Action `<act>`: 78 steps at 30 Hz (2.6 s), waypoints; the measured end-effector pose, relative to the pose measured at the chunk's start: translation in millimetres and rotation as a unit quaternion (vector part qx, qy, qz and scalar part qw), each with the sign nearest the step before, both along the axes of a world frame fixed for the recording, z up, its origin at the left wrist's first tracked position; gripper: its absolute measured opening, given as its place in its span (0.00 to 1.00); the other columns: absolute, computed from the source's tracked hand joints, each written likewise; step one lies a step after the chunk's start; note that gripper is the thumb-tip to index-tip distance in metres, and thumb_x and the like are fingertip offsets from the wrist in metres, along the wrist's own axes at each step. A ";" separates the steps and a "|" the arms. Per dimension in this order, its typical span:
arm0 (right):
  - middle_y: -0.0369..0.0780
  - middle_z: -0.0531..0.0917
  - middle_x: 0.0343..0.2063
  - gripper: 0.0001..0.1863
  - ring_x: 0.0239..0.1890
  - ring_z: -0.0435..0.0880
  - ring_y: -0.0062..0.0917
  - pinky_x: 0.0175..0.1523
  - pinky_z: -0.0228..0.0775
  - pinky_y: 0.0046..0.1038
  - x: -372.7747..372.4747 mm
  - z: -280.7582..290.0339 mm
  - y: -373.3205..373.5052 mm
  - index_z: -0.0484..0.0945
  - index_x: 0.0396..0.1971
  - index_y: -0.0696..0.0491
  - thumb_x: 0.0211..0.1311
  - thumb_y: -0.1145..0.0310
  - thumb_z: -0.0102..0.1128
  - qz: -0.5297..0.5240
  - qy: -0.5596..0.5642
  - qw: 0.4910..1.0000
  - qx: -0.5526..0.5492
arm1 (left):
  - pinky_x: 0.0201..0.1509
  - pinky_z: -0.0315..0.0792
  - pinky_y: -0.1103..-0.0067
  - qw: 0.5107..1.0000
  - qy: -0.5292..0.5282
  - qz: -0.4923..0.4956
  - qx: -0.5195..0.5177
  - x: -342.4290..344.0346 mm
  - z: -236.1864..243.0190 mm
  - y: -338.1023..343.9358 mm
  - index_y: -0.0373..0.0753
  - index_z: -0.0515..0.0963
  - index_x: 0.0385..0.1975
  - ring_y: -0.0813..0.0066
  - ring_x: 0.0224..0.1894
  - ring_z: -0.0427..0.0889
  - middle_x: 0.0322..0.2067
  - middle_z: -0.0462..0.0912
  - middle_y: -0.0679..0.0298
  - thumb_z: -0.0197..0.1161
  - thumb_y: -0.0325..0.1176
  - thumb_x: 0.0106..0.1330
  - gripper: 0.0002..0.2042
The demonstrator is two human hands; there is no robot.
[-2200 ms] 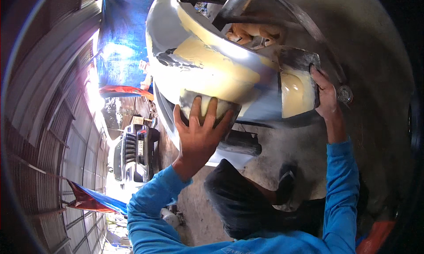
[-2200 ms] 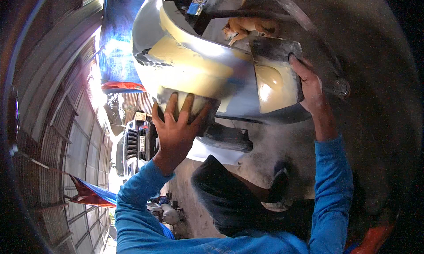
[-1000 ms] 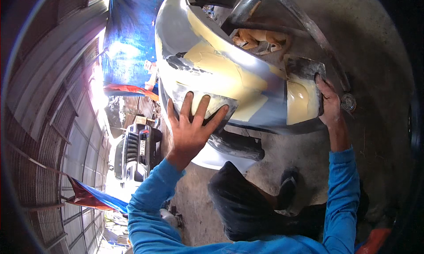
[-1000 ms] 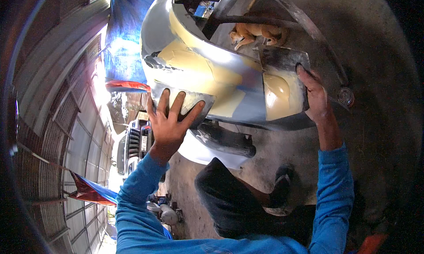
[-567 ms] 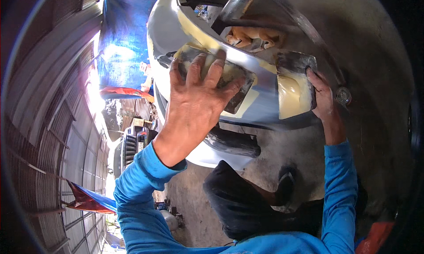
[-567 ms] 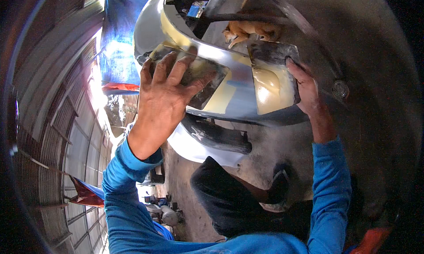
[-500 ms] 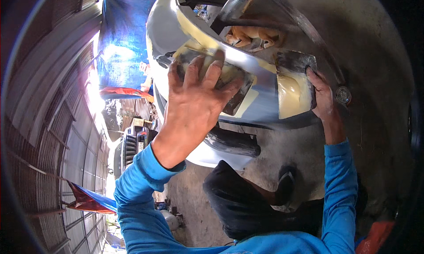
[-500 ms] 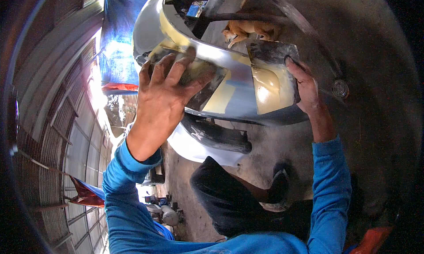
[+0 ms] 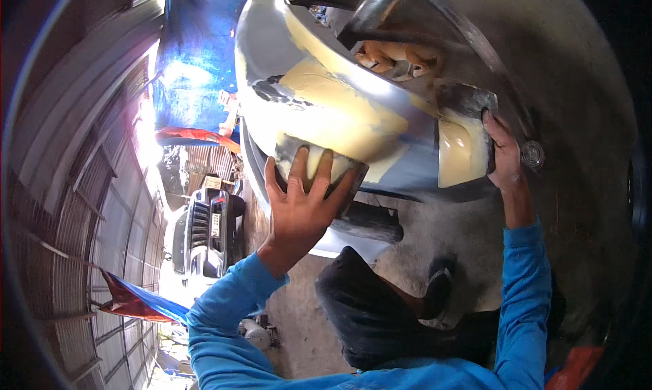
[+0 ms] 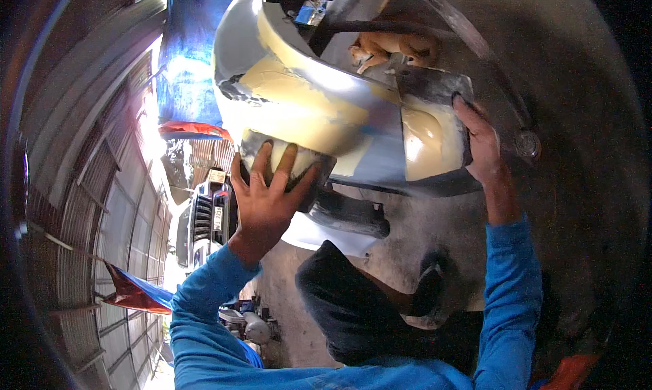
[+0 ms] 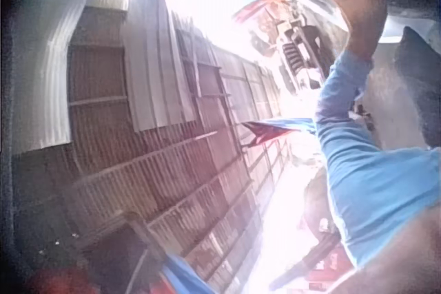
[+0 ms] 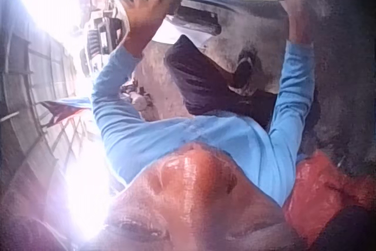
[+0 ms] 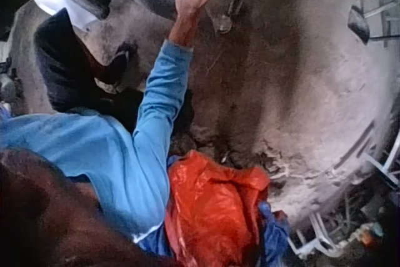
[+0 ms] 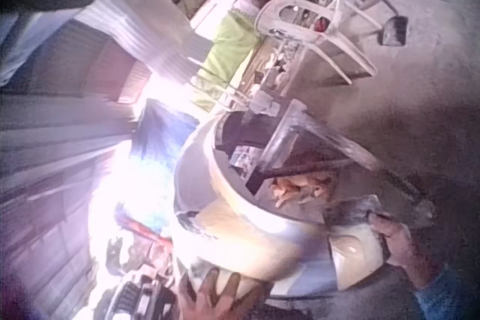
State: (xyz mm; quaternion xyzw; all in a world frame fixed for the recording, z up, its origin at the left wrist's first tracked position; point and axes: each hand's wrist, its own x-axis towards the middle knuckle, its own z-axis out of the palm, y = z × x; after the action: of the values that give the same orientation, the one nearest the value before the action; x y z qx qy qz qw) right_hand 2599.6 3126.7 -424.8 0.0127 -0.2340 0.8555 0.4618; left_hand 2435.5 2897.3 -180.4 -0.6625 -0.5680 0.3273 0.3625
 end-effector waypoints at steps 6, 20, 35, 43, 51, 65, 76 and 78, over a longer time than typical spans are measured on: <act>0.43 0.83 0.50 0.19 0.50 0.84 0.27 0.55 0.78 0.30 1.0 -7.5 1.1 0.75 0.56 0.58 0.77 0.60 0.47 -0.013 0.010 1.000 -0.003 | 0.71 0.57 0.49 0.996 -0.012 -0.072 0.054 24.5 67.3 8.8 0.67 0.80 0.56 0.57 0.68 0.67 0.64 0.72 0.65 0.61 0.38 0.61 0.22; 0.42 0.84 0.47 0.18 0.46 0.85 0.25 0.52 0.80 0.29 -0.2 -5.1 0.4 0.77 0.53 0.57 0.77 0.59 0.48 -0.023 -0.063 0.998 -0.001 | 0.70 0.61 0.46 0.987 0.030 -0.136 0.078 -8.9 77.9 38.2 0.70 0.78 0.56 0.56 0.66 0.70 0.60 0.73 0.66 0.61 0.35 0.59 0.24; 0.42 0.83 0.47 0.18 0.48 0.84 0.24 0.53 0.79 0.29 3.6 4.0 -2.4 0.77 0.53 0.58 0.77 0.60 0.47 -0.021 -0.045 0.999 0.014 | 0.66 0.70 0.58 0.966 -0.116 -0.161 -0.166 14.6 152.8 129.4 0.56 0.82 0.55 0.61 0.61 0.78 0.52 0.85 0.63 0.59 0.20 0.58 0.26; 0.42 0.83 0.47 0.18 0.48 0.84 0.24 0.54 0.78 0.28 -1.4 -5.3 -0.4 0.77 0.53 0.58 0.78 0.61 0.46 -0.024 -0.008 1.000 0.002 | 0.63 0.73 0.65 0.956 -0.166 -0.148 -0.190 2.0 149.5 140.4 0.54 0.85 0.51 0.60 0.56 0.81 0.51 0.84 0.61 0.58 0.17 0.57 0.25; 0.42 0.83 0.48 0.19 0.50 0.83 0.25 0.57 0.77 0.28 1.8 2.8 -4.7 0.76 0.54 0.59 0.78 0.61 0.47 -0.016 0.011 0.999 0.026 | 0.63 0.74 0.64 0.944 -0.221 -0.142 -0.197 -10.9 146.7 131.2 0.54 0.84 0.52 0.58 0.55 0.82 0.51 0.84 0.63 0.62 0.22 0.56 0.24; 0.43 0.82 0.50 0.20 0.51 0.82 0.23 0.58 0.76 0.29 -2.5 -21.6 2.4 0.76 0.55 0.60 0.78 0.59 0.46 -0.113 -0.154 0.978 0.087 | 0.70 0.60 0.55 0.972 -0.157 -0.162 -0.070 -35.9 134.9 57.0 0.53 0.87 0.48 0.54 0.64 0.74 0.54 0.81 0.59 0.60 0.47 0.64 0.16; 0.43 0.82 0.49 0.22 0.50 0.83 0.26 0.56 0.77 0.30 25.3 7.5 -29.5 0.73 0.58 0.60 0.77 0.59 0.48 -0.192 -0.199 0.955 0.108 | 0.72 0.58 0.46 0.946 -0.283 -0.140 -0.067 39.0 102.5 13.7 0.65 0.82 0.53 0.51 0.64 0.74 0.57 0.77 0.61 0.70 0.38 0.55 0.23; 0.42 0.79 0.54 0.24 0.55 0.80 0.26 0.59 0.75 0.30 14.5 31.1 -58.6 0.70 0.61 0.59 0.79 0.56 0.42 -0.186 -0.193 0.963 0.025 | 0.72 0.57 0.44 0.927 -0.321 -0.164 -0.101 65.7 80.9 5.5 0.71 0.81 0.52 0.52 0.64 0.73 0.59 0.75 0.61 0.71 0.40 0.54 0.23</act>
State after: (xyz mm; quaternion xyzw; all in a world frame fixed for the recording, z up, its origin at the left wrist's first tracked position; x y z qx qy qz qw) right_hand 2614.2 3068.1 -393.7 -0.1845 -0.3384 0.7346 0.5583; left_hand 2501.1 2902.8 -99.5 -0.8490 -0.5015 0.0888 0.1408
